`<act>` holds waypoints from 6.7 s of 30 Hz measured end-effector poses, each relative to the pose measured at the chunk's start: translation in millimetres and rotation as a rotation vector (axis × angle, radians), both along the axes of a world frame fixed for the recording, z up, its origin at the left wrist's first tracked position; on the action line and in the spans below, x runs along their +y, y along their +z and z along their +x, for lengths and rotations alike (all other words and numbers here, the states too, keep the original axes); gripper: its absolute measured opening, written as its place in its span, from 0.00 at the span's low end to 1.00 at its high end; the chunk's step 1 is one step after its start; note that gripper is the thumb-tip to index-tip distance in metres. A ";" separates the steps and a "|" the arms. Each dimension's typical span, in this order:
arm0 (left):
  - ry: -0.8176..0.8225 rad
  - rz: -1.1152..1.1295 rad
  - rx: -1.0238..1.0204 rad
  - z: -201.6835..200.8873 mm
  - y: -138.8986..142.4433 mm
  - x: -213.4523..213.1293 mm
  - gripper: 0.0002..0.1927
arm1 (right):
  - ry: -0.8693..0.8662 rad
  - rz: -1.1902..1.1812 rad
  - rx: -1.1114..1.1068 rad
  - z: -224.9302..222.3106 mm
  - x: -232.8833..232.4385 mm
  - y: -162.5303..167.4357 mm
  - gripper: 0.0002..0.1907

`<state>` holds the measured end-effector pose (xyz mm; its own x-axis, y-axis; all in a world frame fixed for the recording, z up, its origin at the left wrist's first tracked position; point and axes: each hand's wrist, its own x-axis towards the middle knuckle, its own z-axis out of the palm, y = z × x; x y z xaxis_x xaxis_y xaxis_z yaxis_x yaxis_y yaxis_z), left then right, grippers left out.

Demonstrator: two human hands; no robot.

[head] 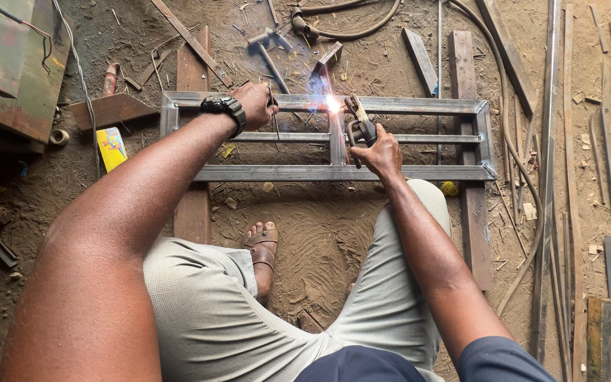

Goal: The person welds a rectangular metal frame using a handheld welding torch. They sit on the ground, hold the frame with one hand, and apply welds to the joints and crossbars with the other hand.

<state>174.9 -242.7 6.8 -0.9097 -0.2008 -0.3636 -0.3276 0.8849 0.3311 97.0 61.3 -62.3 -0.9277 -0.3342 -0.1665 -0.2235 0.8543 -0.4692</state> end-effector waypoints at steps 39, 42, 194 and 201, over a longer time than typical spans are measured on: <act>-0.008 0.026 0.024 -0.5 -4.1 -0.9 0.12 | -0.037 -0.009 -0.053 0.5 -0.5 1.8 0.58; -0.021 0.018 0.023 -1.5 -4.5 -1.4 0.11 | -0.028 -0.017 -0.034 -0.2 0.2 0.4 0.59; -0.055 -0.013 -0.051 -3.7 -4.3 -2.9 0.15 | 0.131 0.098 0.029 46.7 22.5 -14.7 0.57; -0.045 -0.017 -0.032 -3.4 -6.8 -4.0 0.16 | 0.130 0.120 0.010 47.6 21.9 -12.5 0.55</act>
